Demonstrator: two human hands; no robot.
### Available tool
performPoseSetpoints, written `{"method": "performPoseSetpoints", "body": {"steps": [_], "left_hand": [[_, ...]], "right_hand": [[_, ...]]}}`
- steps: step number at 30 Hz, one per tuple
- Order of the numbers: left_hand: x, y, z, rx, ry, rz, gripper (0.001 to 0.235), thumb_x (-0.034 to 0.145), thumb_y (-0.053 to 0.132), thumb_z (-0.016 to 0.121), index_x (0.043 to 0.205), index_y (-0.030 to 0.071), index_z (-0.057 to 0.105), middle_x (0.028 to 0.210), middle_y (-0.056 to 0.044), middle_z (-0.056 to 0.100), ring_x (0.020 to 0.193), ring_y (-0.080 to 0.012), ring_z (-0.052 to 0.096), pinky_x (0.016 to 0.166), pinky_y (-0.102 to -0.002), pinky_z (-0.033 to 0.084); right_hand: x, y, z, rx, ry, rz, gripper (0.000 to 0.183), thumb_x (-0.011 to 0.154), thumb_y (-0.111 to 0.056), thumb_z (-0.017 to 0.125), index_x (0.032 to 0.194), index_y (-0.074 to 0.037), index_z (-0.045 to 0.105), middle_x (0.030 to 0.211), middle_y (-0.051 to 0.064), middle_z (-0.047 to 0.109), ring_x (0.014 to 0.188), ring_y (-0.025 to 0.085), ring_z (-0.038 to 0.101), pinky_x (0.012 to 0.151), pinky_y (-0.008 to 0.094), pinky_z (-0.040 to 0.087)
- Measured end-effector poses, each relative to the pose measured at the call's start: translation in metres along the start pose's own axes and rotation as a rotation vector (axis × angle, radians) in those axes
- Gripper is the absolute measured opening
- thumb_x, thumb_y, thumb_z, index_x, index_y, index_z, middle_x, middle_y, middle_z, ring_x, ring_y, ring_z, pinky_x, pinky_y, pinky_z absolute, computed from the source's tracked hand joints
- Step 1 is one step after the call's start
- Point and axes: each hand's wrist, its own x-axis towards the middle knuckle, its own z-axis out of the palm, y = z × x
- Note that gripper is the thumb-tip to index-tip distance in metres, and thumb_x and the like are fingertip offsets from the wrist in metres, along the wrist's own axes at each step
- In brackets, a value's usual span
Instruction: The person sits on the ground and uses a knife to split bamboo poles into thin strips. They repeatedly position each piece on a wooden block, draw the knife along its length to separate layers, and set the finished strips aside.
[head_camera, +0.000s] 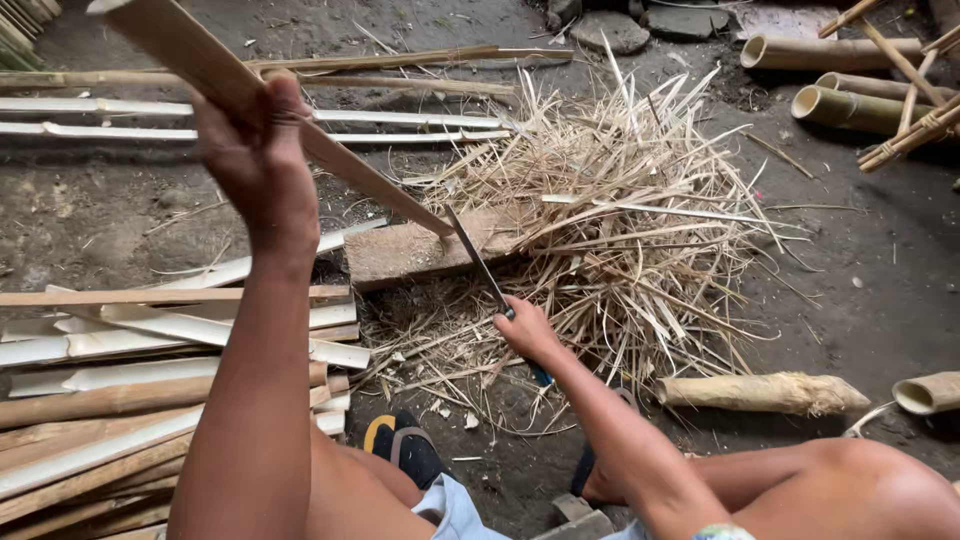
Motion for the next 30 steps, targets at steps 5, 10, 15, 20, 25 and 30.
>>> {"method": "performPoseSetpoints", "body": {"steps": [5,10,15,20,25,30], "left_hand": [[0.007,-0.005,-0.001,0.108,-0.077,-0.065,0.032,0.105,0.040,0.066,0.108,0.010,0.055,0.089,0.000,0.067,0.087,-0.0144,0.069,0.088,-0.031,0.063],[-0.009,-0.014,0.000,0.089,-0.131,-0.150,0.022,0.103,0.029,0.071,0.099,0.011,0.060,0.089,-0.001,0.066,0.087,-0.0145,0.067,0.083,-0.030,0.064],[-0.020,0.003,0.011,0.524,-0.300,-0.533,0.017,0.088,0.020,0.079,0.091,0.011,0.064,0.084,-0.002,0.069,0.076,-0.0127,0.066,0.070,-0.026,0.062],[0.011,0.021,-0.025,0.408,-0.067,-0.330,0.004,0.094,0.010,0.069,0.094,0.013,0.070,0.093,0.003,0.075,0.087,-0.0054,0.074,0.078,-0.024,0.061],[0.004,-0.024,-0.112,0.053,-0.036,-0.545,0.007,0.100,-0.009,0.065,0.099,-0.004,0.060,0.090,-0.016,0.071,0.077,-0.0212,0.066,0.066,-0.033,0.056],[-0.085,-0.074,-0.237,0.144,0.249,-0.755,0.019,0.097,-0.002,0.061,0.116,-0.001,0.064,0.103,-0.011,0.072,0.086,-0.0199,0.074,0.071,-0.031,0.061]], "right_hand": [[-0.019,-0.007,0.006,0.012,-0.012,0.048,0.061,0.085,-0.025,0.056,0.144,-0.011,0.054,0.068,0.013,0.068,0.060,0.023,0.067,0.061,0.042,0.054],[-0.016,0.028,0.024,0.077,0.057,-0.032,0.045,0.087,-0.026,0.063,0.128,-0.007,0.066,0.065,0.006,0.064,0.057,0.017,0.063,0.056,0.035,0.051],[-0.007,0.049,0.029,0.440,0.036,0.268,0.030,0.088,-0.023,0.063,0.117,-0.014,0.067,0.068,0.003,0.062,0.055,0.015,0.054,0.050,0.033,0.045],[-0.028,0.047,0.021,0.371,0.382,0.149,0.022,0.094,-0.023,0.064,0.096,0.000,0.066,0.066,0.003,0.063,0.056,0.014,0.061,0.052,0.032,0.048],[-0.059,-0.013,0.038,0.480,0.149,-0.012,0.018,0.092,-0.022,0.065,0.098,-0.005,0.063,0.064,0.001,0.061,0.053,0.012,0.058,0.048,0.030,0.048],[-0.093,-0.055,0.078,0.543,-0.198,-0.005,0.021,0.091,-0.022,0.067,0.098,-0.003,0.063,0.061,0.002,0.057,0.047,0.012,0.054,0.043,0.030,0.045]]}}
